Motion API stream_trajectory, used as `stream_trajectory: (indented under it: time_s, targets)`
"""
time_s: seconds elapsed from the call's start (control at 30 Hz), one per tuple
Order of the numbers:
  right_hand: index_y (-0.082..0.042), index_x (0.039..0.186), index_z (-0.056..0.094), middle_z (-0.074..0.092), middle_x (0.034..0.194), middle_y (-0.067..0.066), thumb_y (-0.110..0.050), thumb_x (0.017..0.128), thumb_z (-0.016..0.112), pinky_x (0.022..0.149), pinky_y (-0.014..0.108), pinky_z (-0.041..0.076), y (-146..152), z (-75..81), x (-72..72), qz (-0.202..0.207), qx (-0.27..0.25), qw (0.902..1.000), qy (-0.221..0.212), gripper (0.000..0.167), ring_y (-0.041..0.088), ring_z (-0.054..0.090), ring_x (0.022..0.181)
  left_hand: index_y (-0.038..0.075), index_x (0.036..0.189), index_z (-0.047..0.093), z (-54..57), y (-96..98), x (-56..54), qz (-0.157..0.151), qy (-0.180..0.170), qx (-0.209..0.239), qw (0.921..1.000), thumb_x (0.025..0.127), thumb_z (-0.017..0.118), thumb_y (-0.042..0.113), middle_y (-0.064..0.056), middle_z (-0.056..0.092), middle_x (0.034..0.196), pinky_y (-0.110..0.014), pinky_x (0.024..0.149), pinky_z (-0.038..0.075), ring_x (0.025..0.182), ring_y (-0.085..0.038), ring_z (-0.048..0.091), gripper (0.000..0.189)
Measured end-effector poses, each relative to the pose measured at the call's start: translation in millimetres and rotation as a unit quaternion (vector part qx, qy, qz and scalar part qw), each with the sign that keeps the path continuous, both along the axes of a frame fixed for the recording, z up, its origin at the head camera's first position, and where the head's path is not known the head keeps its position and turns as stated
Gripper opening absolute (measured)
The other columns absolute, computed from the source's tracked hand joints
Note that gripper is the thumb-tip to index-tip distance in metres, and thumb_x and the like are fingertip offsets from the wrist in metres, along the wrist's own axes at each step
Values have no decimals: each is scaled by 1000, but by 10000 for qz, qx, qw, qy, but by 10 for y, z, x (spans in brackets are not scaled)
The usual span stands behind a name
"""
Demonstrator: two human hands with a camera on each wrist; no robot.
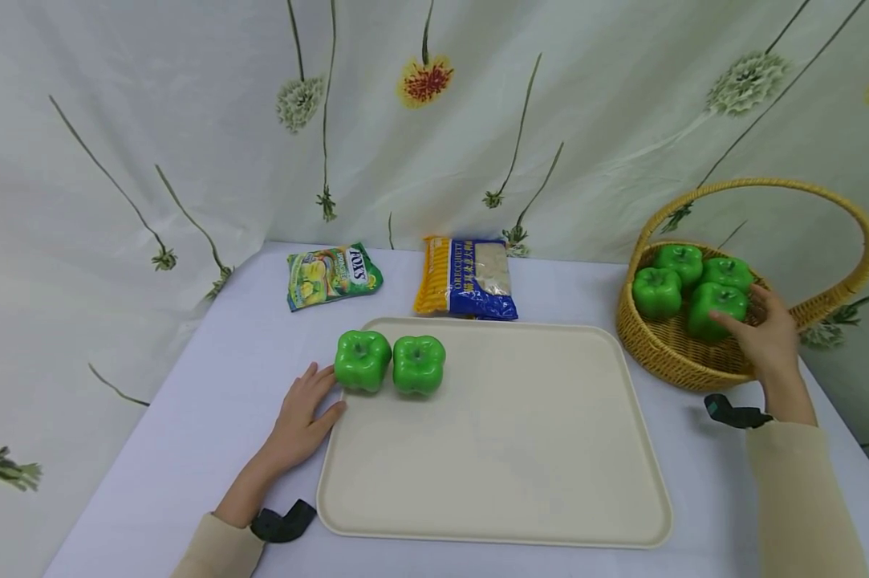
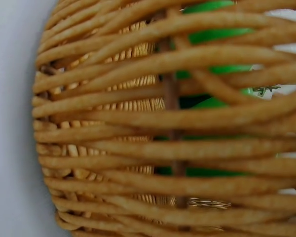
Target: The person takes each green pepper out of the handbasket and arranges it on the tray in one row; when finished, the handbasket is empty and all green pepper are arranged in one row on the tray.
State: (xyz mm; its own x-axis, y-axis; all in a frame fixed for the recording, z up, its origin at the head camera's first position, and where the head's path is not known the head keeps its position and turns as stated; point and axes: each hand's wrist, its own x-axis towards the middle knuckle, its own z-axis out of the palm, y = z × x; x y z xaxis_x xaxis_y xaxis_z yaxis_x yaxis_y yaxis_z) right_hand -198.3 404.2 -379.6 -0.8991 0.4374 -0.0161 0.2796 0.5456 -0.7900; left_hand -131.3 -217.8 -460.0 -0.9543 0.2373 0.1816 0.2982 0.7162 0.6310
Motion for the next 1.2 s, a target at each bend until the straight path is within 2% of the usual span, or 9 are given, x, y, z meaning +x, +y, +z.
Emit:
stream_trajectory:
  time_s: [0.2, 0.37, 0.57, 0.8, 0.9, 1.03, 1.2]
  targets:
    - [2, 155, 5, 9, 160, 29, -34, 98, 55, 113, 64, 26, -12, 11, 0, 351, 339, 9987, -156, 84, 52, 19, 143, -2, 141, 47, -14, 0, 3, 9, 81, 3, 10000, 96, 56, 12, -26, 43, 148, -71, 113, 10, 144, -52, 18, 48]
    - [2, 155, 8, 13, 160, 29, -27, 99, 54, 110, 64, 30, -19, -5, -15, 251, 482, 9984, -173, 78, 53, 24, 141, -3, 141, 47, 0, 1, -2, -9, 89, 32, 10000, 96, 56, 12, -27, 43, 147, -71, 113, 10, 144, -53, 18, 48]
    - [0, 155, 14, 19, 159, 28, -30, 98, 56, 107, 63, 34, -22, 1, -15, 125, 559, 9982, -149, 77, 52, 31, 138, -3, 141, 47, 4, 1, -13, -13, 117, 25, 9999, 96, 56, 12, -27, 43, 147, -72, 113, 10, 144, -53, 18, 48]
    - [-3, 155, 19, 26, 156, 27, -35, 96, 58, 101, 56, 38, -21, 1, 4, -3, 571, 9984, 4, 77, 47, 34, 133, -3, 139, 48, 0, 0, -1, -14, 85, 68, 9999, 96, 56, 11, -27, 43, 147, -73, 112, 11, 143, -54, 19, 47]
    - [-6, 156, 20, 27, 157, 25, -38, 95, 58, 99, 50, 40, -25, 11, 16, -65, 556, 9984, 65, 78, 44, 35, 132, -3, 139, 48, -13, -3, 4, -19, 96, 81, 9999, 95, 57, 11, -27, 43, 147, -72, 112, 10, 143, -54, 19, 47]
    - [-10, 156, 21, 26, 158, 23, -38, 95, 60, 105, 40, 43, -47, 39, 39, -195, 395, 9990, 119, 78, 38, 36, 136, -3, 139, 48, -22, -7, 4, -17, 113, 82, 9999, 95, 57, 11, -27, 44, 147, -72, 112, 11, 143, -54, 19, 47]
    - [-17, 156, 23, 28, 158, 18, -38, 94, 61, 110, 35, 40, -106, 93, 72, -471, 213, 9985, 191, 76, 28, 38, 137, -4, 139, 48, -25, -9, 3, -17, 182, 56, 9998, 95, 57, 11, -27, 45, 146, -72, 112, 11, 143, -54, 20, 47]
